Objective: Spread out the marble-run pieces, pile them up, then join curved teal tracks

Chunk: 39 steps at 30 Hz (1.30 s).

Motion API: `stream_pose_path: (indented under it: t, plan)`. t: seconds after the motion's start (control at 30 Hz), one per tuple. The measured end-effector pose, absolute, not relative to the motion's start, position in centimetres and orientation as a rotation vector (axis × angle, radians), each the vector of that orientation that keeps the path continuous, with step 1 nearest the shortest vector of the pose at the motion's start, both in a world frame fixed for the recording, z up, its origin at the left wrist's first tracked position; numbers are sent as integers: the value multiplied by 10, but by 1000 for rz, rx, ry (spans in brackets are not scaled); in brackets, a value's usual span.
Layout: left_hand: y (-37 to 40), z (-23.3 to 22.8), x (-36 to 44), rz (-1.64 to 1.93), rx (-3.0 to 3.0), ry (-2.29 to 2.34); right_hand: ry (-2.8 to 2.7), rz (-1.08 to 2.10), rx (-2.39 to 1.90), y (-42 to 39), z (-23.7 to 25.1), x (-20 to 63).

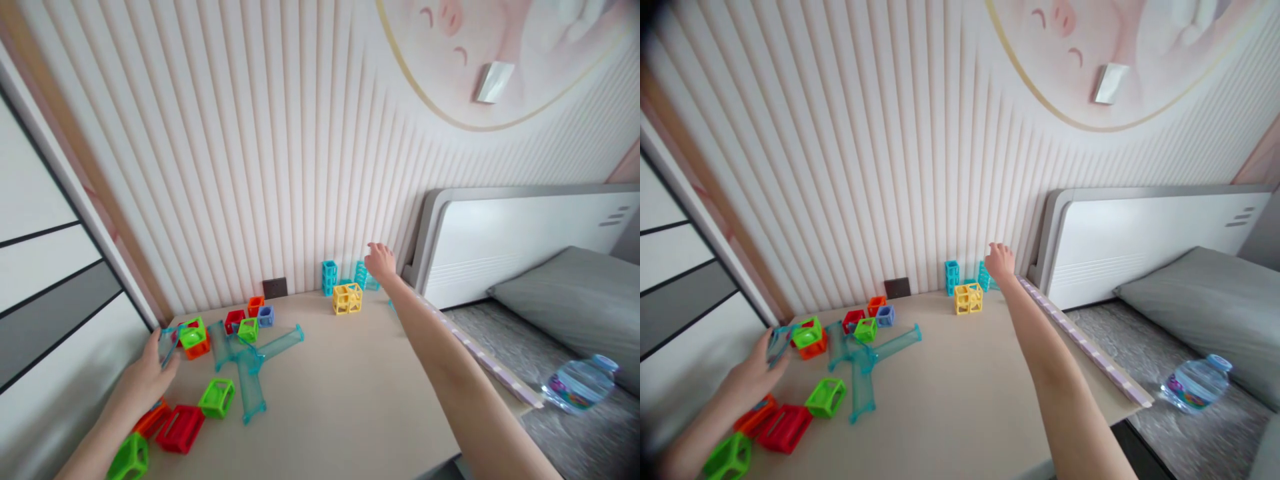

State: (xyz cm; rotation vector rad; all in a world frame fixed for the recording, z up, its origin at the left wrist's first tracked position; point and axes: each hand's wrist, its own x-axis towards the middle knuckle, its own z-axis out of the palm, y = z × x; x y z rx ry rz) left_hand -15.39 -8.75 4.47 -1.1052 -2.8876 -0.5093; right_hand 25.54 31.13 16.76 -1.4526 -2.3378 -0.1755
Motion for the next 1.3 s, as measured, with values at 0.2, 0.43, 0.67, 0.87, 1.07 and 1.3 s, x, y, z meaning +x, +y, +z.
stream_pose_path:
  t: [0.2, 0.43, 0.67, 0.87, 1.07, 1.3]
  plan:
    - [-74, 41, -154, -778, -1152, -2796, -2644, -123, -1515, 377, 147, 300]
    - [-76, 40, -156, -957, -1034, -2904, -2779, -105, -1528, 404, 124, 295]
    - [-87, 43, -147, -1033, -929, -2953, -2725, -36, -1436, 408, 114, 300]
    - [-97, 46, -134, -1156, -932, -2931, -2540, 3, -1430, 378, 116, 302]
    - [-101, 47, -122, -1128, -1019, -2816, -2466, 97, -1252, 309, 142, 250]
    - [-105, 62, -82, -638, -1114, -2321, -2763, 306, -735, 161, 126, 119]
